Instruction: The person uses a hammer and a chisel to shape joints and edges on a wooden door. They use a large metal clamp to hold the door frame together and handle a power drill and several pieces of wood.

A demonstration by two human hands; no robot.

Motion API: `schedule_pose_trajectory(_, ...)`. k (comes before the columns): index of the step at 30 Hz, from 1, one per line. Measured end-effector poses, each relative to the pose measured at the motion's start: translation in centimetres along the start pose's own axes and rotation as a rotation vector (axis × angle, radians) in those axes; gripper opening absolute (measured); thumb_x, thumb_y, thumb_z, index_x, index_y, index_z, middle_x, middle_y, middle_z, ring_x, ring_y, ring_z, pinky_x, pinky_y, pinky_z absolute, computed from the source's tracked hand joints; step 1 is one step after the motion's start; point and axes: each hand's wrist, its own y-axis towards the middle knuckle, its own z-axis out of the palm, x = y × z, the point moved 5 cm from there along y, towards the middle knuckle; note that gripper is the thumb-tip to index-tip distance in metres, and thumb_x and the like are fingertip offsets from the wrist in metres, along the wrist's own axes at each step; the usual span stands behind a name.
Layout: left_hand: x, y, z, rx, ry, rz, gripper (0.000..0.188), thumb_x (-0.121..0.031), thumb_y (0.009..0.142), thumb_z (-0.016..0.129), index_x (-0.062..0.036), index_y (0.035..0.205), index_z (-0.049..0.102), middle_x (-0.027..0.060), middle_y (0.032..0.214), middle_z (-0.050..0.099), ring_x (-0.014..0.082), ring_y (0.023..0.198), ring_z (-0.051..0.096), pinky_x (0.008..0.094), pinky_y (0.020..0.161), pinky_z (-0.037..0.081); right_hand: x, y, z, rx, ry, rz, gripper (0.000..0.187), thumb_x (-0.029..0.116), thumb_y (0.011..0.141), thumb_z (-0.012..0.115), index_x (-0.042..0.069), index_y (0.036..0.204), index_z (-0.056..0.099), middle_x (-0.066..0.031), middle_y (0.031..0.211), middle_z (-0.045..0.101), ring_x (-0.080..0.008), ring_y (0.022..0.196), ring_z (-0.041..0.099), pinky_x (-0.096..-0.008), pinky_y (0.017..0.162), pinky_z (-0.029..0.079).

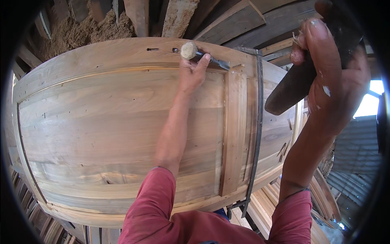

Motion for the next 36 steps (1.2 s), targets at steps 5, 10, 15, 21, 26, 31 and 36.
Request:
schedule_pose_trajectory(5, 0.4, -0.4, 1.0, 0.066, 0.022, 0.030, 0.029, 0.002, 0.091, 0.067, -0.0049, 0.114, 0.051, 0.0047, 0.105, 0.063, 0.0119, 0.097, 0.060, 0.0280, 0.086, 0.050, 2.3, 1.2, 2.8, 0.146, -0.164, -0.133, 0.034, 0.026, 0.091, 0.067, 0.001, 0.114, 0.061, -0.0141, 0.085, 0.066, -0.0236, 0.074, 0.064, -0.0355, 0.067, 0.051)
schedule_pose_trajectory(10, -0.6, -0.7, 0.8, 0.065, 0.208, 0.029, 0.026, 0.002, 0.091, 0.067, -0.0040, 0.111, 0.053, 0.0033, 0.105, 0.062, 0.0114, 0.096, 0.059, 0.0282, 0.087, 0.049, 3.9, 2.2, 7.2, 0.401, -0.442, -0.394, 0.034, 0.028, 0.091, 0.067, 0.003, 0.114, 0.063, -0.0145, 0.085, 0.067, -0.0253, 0.076, 0.065, -0.0377, 0.069, 0.052)
schedule_pose_trajectory(15, -0.6, -0.8, 1.1, 0.033, 0.132, 0.040, 0.022, 0.002, 0.090, 0.067, -0.0030, 0.108, 0.055, 0.0016, 0.101, 0.062, 0.0100, 0.094, 0.058, 0.0264, 0.086, 0.048, 0.0, 2.2, 12.2, 0.721, -0.851, -0.533, 0.035, 0.031, 0.091, 0.068, 0.005, 0.114, 0.065, -0.0149, 0.085, 0.069, -0.0270, 0.079, 0.067, -0.0398, 0.072, 0.053)
schedule_pose_trajectory(21, 1.0, -1.5, -0.1, -0.015, 0.071, -0.003, 0.024, 0.001, 0.092, 0.065, -0.0025, 0.114, 0.055, 0.0024, 0.104, 0.062, 0.0096, 0.096, 0.058, 0.0251, 0.085, 0.047, -5.5, 1.6, 13.4, 0.997, -1.041, -0.258, 0.025, 0.016, 0.082, 0.069, 0.000, 0.102, 0.068, -0.0183, 0.085, 0.070, -0.0329, 0.095, 0.069, -0.0446, 0.085, 0.054)
schedule_pose_trajectory(26, -0.3, -1.1, -0.3, -0.035, 0.181, 0.082, 0.027, 0.000, 0.091, 0.066, -0.0021, 0.115, 0.054, 0.0024, 0.106, 0.062, 0.0091, 0.098, 0.058, 0.0249, 0.086, 0.048, 2.2, 3.8, 14.9, 0.903, -0.613, -0.233, 0.038, 0.021, 0.084, 0.069, 0.006, 0.117, 0.061, -0.0206, 0.104, 0.069, -0.0384, 0.099, 0.066, -0.0458, 0.085, 0.052)
schedule_pose_trajectory(31, 0.4, -1.0, -0.1, -0.038, 0.073, 0.009, 0.024, 0.000, 0.090, 0.068, -0.0019, 0.111, 0.056, 0.0027, 0.103, 0.063, 0.0094, 0.094, 0.059, 0.0257, 0.084, 0.048, -4.3, 1.5, 15.2, 0.955, -1.015, -0.255, 0.021, 0.018, 0.083, 0.070, 0.003, 0.098, 0.068, -0.0173, 0.090, 0.071, -0.0351, 0.090, 0.070, -0.0454, 0.078, 0.055)
schedule_pose_trajectory(36, 2.0, -1.3, -0.8, -0.094, 0.045, 0.027, 0.022, -0.001, 0.089, 0.070, -0.0018, 0.107, 0.058, 0.0023, 0.099, 0.064, 0.0097, 0.091, 0.059, 0.0259, 0.082, 0.049, -4.3, 1.4, 14.4, 1.014, -1.122, -0.166, 0.021, 0.015, 0.084, 0.066, 0.004, 0.102, 0.065, -0.0186, 0.092, 0.070, -0.0366, 0.096, 0.067, -0.0466, 0.080, 0.054)
